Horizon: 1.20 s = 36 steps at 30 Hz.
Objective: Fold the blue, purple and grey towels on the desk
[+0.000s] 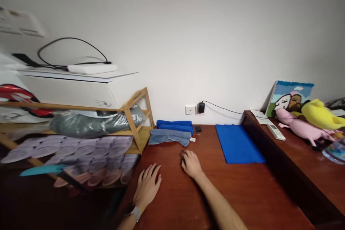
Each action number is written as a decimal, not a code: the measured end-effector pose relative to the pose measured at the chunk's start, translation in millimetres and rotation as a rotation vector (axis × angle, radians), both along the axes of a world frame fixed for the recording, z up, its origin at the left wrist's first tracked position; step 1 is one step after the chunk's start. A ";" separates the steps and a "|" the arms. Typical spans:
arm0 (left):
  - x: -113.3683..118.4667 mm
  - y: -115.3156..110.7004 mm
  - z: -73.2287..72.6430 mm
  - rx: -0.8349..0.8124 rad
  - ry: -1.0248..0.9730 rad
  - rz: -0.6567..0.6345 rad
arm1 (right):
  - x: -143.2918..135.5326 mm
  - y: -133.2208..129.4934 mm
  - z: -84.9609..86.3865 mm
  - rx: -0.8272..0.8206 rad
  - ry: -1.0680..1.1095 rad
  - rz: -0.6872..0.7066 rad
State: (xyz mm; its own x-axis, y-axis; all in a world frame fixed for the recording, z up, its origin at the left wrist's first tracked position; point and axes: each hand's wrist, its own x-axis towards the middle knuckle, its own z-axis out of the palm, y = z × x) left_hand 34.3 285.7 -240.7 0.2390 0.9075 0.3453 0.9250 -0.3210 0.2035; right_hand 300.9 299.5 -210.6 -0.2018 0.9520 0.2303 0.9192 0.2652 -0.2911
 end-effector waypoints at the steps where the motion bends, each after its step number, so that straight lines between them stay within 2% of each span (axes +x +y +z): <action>1: 0.0 -0.6 0.2 0.004 0.000 -0.001 | -10.8 18.6 6.6 -0.003 -0.025 -0.010; 5: -1.1 -1.8 -1.7 0.026 -0.014 -0.007 | -44.7 87.8 24.9 -0.052 -0.112 -0.050; 8: -2.7 -1.7 -7.0 0.046 -0.032 -0.002 | -65.8 121.8 22.3 -0.067 -0.141 -0.045; 12: -5.3 -0.8 -16.2 0.060 -0.023 0.001 | -86.0 145.0 7.6 -0.062 -0.162 -0.082; 15: -6.6 -0.6 -19.5 0.068 -0.021 -0.003 | -93.6 148.7 -1.6 -0.055 -0.164 -0.079; 20: -5.6 0.2 -18.4 0.066 -0.017 -0.001 | -93.7 125.7 -3.7 -0.035 -0.166 -0.014; 25: -5.0 2.9 -18.8 0.060 -0.020 -0.006 | -95.9 74.3 -1.3 -0.089 -0.156 0.051; 31: -3.2 3.5 -10.7 0.041 -0.008 -0.012 | -103.2 3.4 3.8 -0.192 -0.135 -0.026; 36: -5.2 4.5 5.7 -0.002 -0.195 -0.087 | -101.1 -32.9 17.8 -0.321 -0.006 -0.109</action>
State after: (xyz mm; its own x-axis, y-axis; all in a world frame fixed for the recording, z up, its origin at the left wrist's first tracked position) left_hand 29.1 290.2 -235.1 0.2452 0.8871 0.3912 0.8371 -0.3973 0.3761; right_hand 199.8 266.6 -192.8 -0.0957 0.9917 -0.0861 0.9391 0.0613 -0.3381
